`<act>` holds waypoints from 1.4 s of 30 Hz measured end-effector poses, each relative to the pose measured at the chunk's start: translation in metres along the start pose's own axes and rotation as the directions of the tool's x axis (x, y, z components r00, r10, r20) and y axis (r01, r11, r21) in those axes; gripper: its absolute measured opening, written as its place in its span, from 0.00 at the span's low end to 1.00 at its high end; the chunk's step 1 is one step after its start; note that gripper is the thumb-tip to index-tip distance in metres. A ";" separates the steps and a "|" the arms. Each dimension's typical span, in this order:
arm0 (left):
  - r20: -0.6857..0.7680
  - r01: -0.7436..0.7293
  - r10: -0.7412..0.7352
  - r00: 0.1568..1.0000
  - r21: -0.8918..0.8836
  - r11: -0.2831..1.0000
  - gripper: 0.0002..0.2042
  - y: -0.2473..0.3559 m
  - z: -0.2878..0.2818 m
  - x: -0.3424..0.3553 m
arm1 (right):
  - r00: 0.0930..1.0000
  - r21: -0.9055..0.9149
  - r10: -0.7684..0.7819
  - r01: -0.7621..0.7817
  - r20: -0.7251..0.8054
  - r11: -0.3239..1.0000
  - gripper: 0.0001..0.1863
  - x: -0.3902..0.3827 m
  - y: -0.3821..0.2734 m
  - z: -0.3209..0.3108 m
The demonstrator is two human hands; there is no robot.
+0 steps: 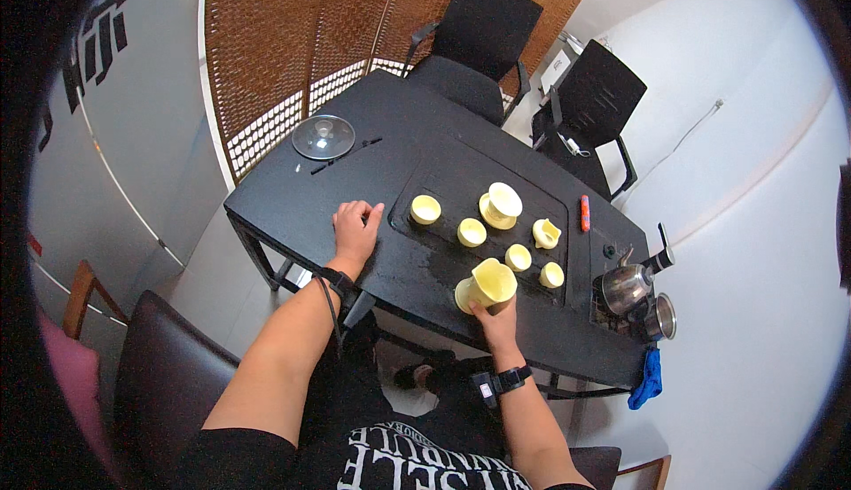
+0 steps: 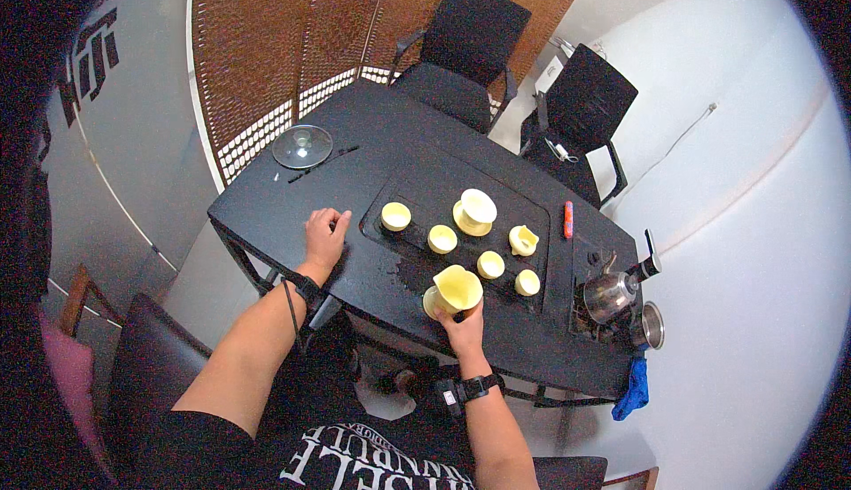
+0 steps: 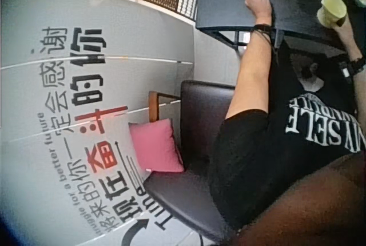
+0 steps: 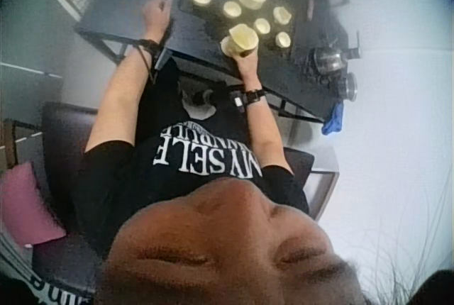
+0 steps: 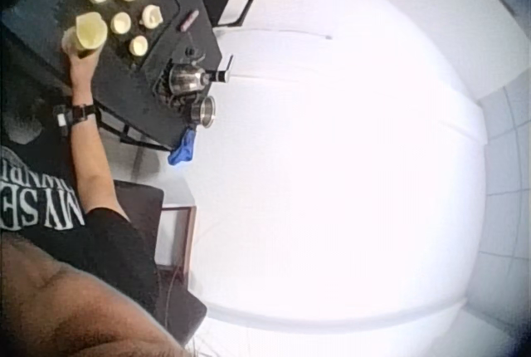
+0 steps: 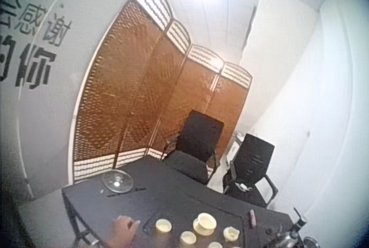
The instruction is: The person pours tea from a yellow pitcher into several small yellow tea cups on a black tea tray.
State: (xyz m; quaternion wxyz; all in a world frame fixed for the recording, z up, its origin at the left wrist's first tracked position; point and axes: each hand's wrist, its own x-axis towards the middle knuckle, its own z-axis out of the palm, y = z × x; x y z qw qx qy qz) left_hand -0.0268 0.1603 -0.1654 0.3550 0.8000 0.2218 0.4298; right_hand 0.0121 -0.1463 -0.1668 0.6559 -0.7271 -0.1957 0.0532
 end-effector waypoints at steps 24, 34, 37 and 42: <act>-0.027 -0.011 0.011 1.000 -0.005 1.000 0.16 0.002 0.009 -0.002 | 0.996 -0.124 -0.017 0.007 -0.085 0.992 0.41 -0.004 -0.020 0.006; -0.009 -0.026 0.026 1.000 0.044 0.999 0.15 -0.009 0.001 0.002 | 0.993 -0.140 -0.063 0.049 -0.099 0.989 0.39 -0.005 -0.022 0.014; 0.020 -0.022 0.021 1.000 0.057 0.998 0.15 -0.009 -0.003 0.002 | 0.993 -0.093 -0.057 0.047 -0.103 0.995 0.39 -0.007 -0.036 0.014; 0.019 -0.027 0.027 0.999 0.042 0.999 0.15 -0.013 0.001 0.002 | 0.982 0.043 -0.097 0.105 -0.164 0.994 0.41 -0.001 -0.042 -0.009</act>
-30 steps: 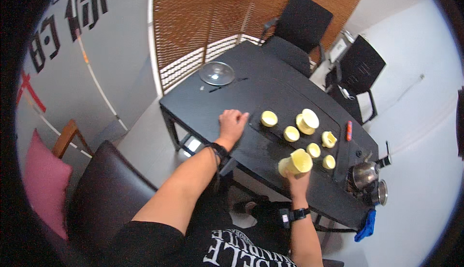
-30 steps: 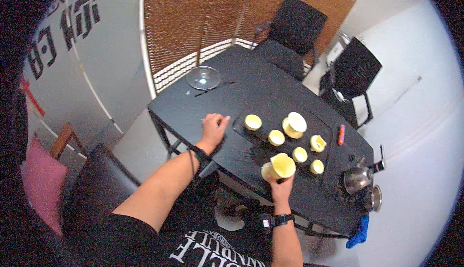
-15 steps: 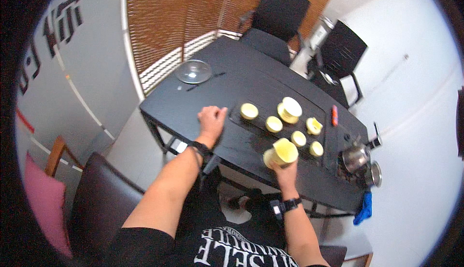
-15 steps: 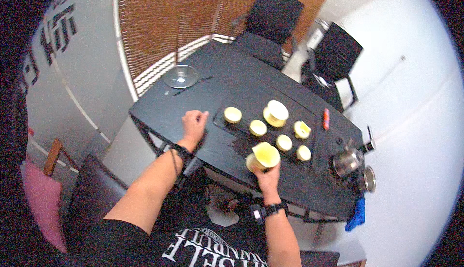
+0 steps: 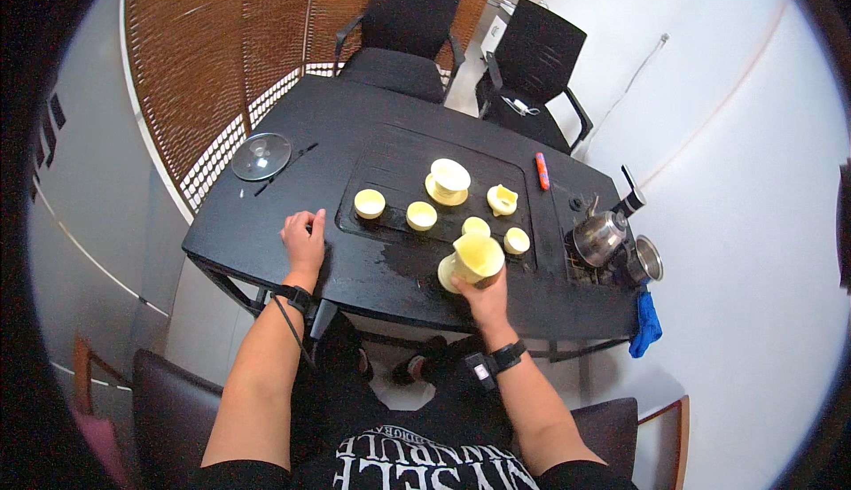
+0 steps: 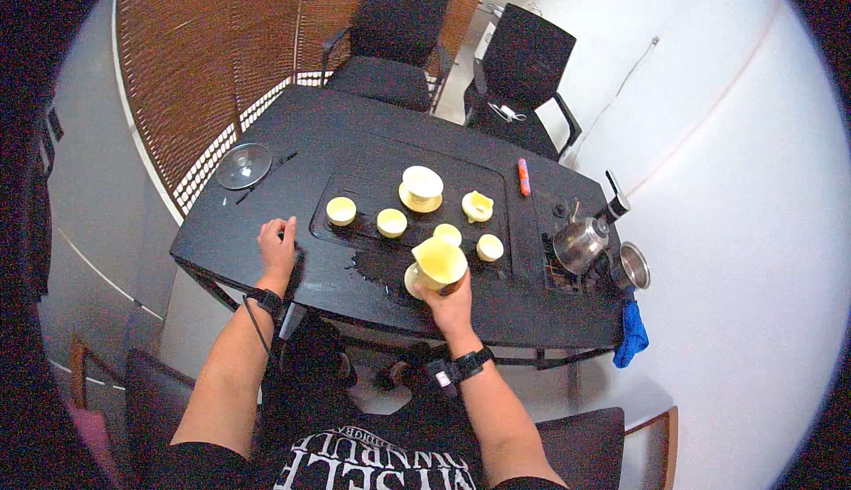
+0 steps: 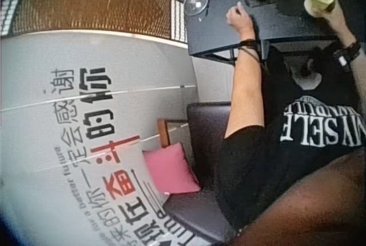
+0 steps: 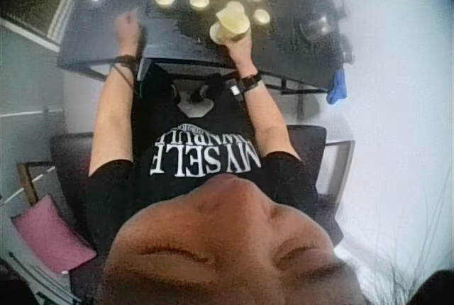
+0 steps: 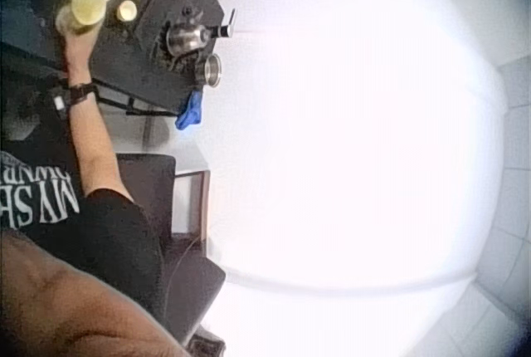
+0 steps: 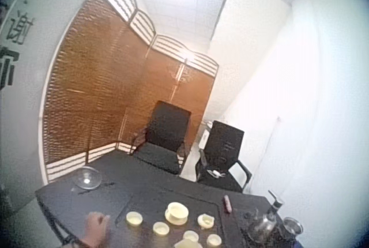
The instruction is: The person pours tea from a yellow pitcher into several small yellow tea cups on a black tea tray.
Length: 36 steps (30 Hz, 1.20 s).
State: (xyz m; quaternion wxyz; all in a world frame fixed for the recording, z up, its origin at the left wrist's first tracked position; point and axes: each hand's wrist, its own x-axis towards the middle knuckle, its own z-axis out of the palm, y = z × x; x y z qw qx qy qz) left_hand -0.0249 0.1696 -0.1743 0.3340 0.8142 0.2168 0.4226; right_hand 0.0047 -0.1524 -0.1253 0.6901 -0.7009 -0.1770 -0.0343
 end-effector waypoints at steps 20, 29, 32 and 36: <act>0.056 0.032 -0.030 0.998 -0.032 0.999 0.17 0.004 -0.006 0.002 | 0.938 -0.425 -0.122 -0.030 -0.324 0.904 0.38 0.033 -0.008 -0.171; 0.047 0.000 0.000 0.999 -0.008 1.000 0.17 0.003 -0.005 0.001 | 0.943 -0.485 -0.120 -0.048 -0.309 0.873 0.41 0.047 -0.001 -0.178; 0.013 -0.048 0.048 0.999 0.004 0.999 0.17 0.002 -0.004 0.002 | 0.949 -0.535 -0.125 -0.053 -0.289 0.843 0.41 0.048 -0.008 -0.172; 0.018 -0.042 0.042 0.999 0.000 0.999 0.17 0.001 -0.004 0.002 | 0.951 -0.568 -0.140 -0.044 -0.277 0.822 0.40 0.052 -0.010 -0.169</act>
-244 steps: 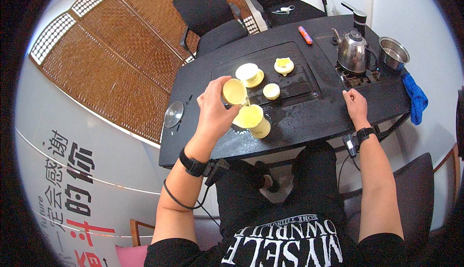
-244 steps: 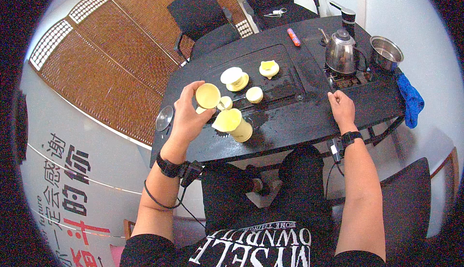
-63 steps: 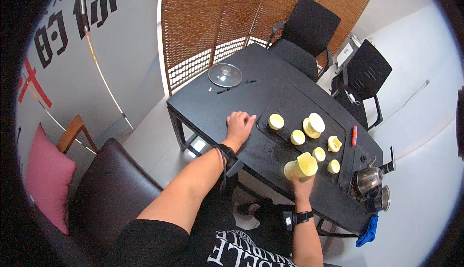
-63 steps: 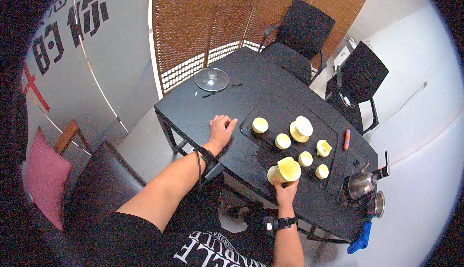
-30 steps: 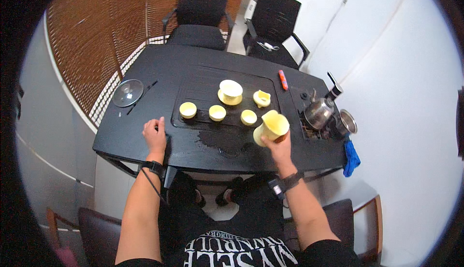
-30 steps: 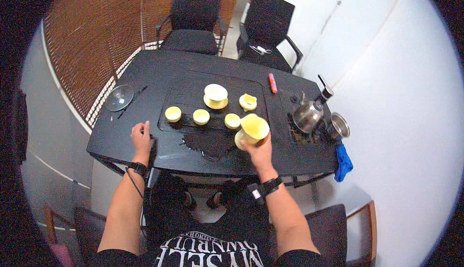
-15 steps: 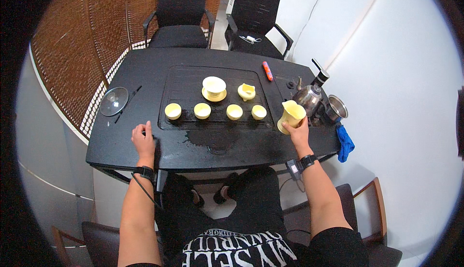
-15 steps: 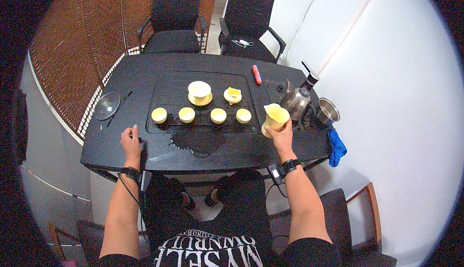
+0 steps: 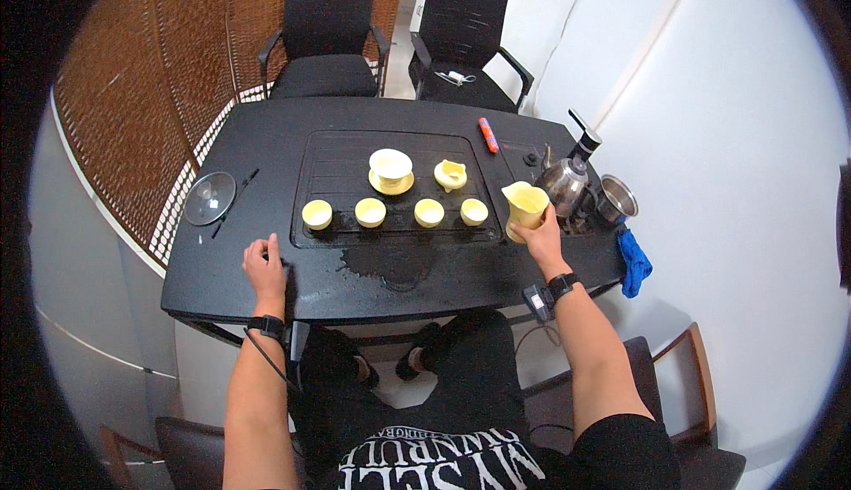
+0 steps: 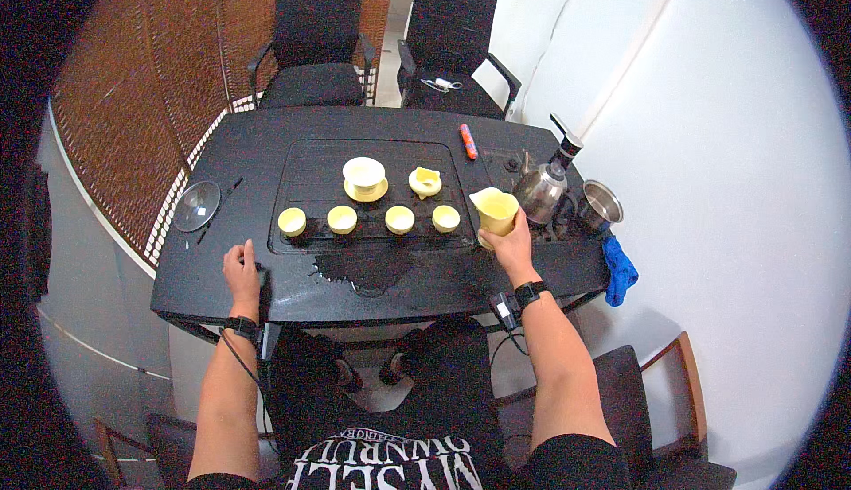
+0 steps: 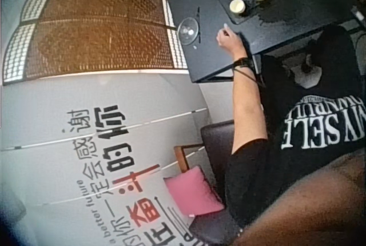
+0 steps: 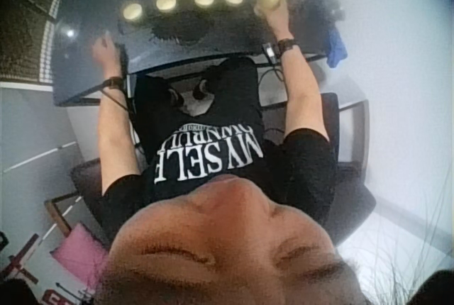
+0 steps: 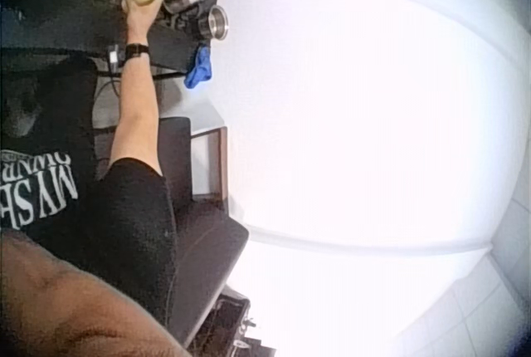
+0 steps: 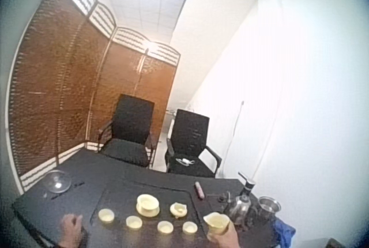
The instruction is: The person pours tea from a yellow pitcher into several small yellow tea cups on a black tea tray.
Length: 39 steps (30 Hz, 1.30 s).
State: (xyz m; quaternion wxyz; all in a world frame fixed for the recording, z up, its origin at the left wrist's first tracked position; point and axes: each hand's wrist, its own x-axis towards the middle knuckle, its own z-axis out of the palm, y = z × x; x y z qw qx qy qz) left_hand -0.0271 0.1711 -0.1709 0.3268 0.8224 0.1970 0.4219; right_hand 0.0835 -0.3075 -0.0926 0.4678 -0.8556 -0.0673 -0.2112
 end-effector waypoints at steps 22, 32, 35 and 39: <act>0.031 0.015 -0.016 0.999 0.014 1.000 0.13 -0.002 0.001 -0.001 | 0.988 -0.260 -0.144 0.155 0.061 0.953 0.42 0.015 -0.004 -0.003; 0.034 0.019 -0.019 0.999 0.005 1.000 0.13 -0.003 0.002 -0.002 | 0.982 -0.298 -0.169 0.186 0.082 0.936 0.43 0.021 -0.001 0.000; 0.025 0.012 -0.011 1.000 -0.038 0.999 0.12 -0.005 0.002 -0.001 | 0.973 -0.254 -0.208 0.227 0.100 0.940 0.42 0.022 -0.004 0.001; 0.029 0.015 -0.014 0.999 -0.020 1.000 0.12 -0.002 -0.001 0.000 | 0.979 -0.295 -0.175 0.199 0.106 0.935 0.41 0.021 -0.015 0.000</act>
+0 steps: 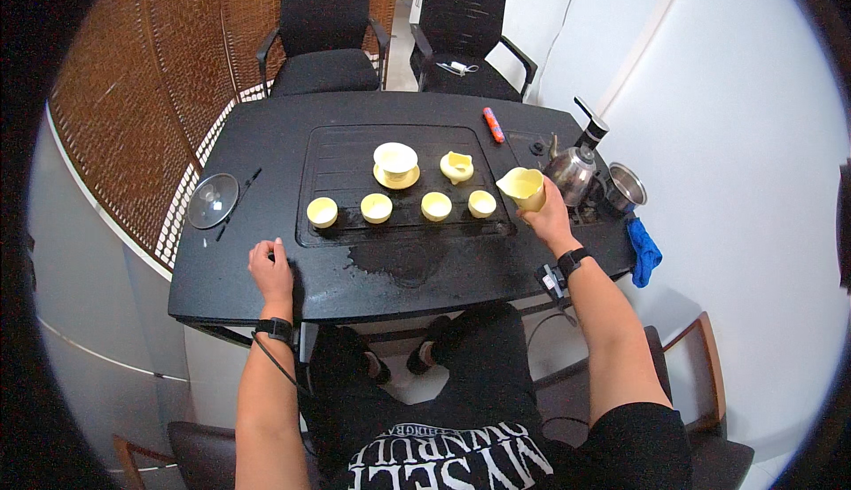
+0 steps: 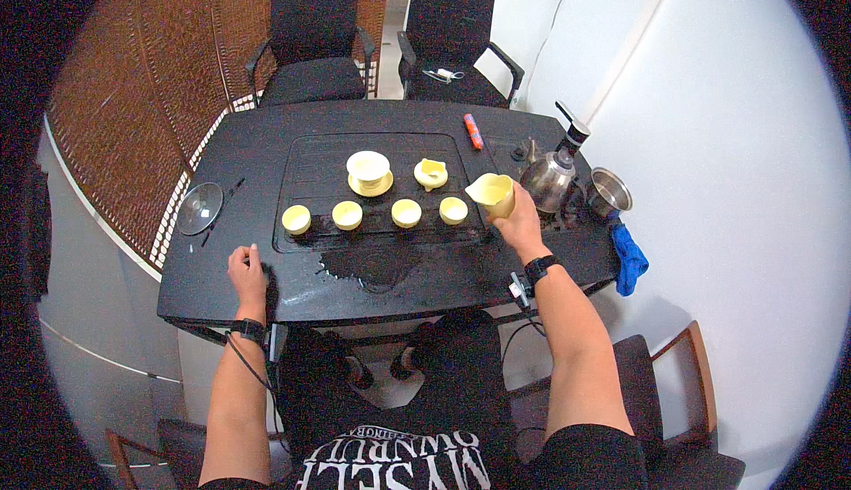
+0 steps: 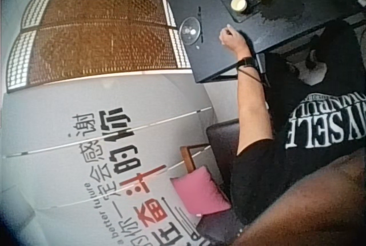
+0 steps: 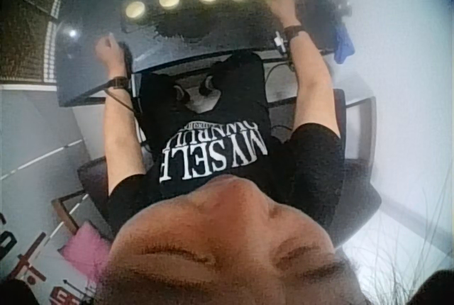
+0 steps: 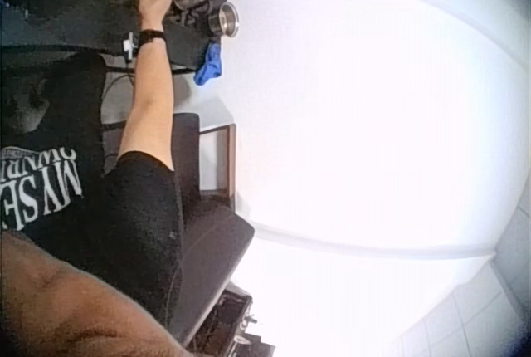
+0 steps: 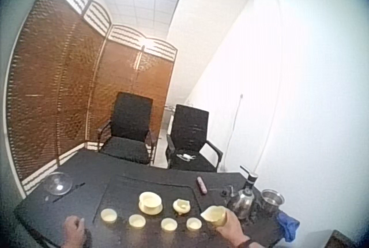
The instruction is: The person pours tea from a yellow pitcher into several small yellow tea cups on a black tea tray.
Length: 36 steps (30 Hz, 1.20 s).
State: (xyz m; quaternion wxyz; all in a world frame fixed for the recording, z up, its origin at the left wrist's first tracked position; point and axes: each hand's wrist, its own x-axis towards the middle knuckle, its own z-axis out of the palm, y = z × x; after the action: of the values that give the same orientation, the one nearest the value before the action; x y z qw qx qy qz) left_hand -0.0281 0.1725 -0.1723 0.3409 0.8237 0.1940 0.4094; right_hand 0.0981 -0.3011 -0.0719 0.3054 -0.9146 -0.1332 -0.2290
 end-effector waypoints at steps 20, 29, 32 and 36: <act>0.006 0.017 -0.017 1.000 0.027 1.000 0.12 -0.004 0.002 0.000 | 0.996 -0.031 -0.086 0.087 0.023 0.996 0.40 0.003 -0.001 -0.005; -0.009 -0.020 0.020 1.000 0.008 1.000 0.12 -0.003 0.003 0.000 | 0.998 -0.041 -0.062 0.063 0.029 0.997 0.41 0.004 0.001 -0.010; -0.024 -0.031 0.031 0.999 -0.016 0.999 0.12 -0.004 0.002 0.000 | 0.996 -0.044 -0.084 0.085 0.014 0.995 0.40 0.005 -0.009 -0.015; -0.010 -0.019 0.019 1.000 0.002 1.000 0.12 -0.003 0.002 0.000 | 0.997 -0.054 -0.077 0.078 0.005 0.995 0.40 0.005 -0.011 -0.019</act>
State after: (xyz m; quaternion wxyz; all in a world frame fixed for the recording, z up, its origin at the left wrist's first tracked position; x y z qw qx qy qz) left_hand -0.0267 0.1734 -0.1755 0.3354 0.8239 0.1880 0.4165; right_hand 0.0914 -0.3036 -0.0508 0.2710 -0.9171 -0.1627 -0.2429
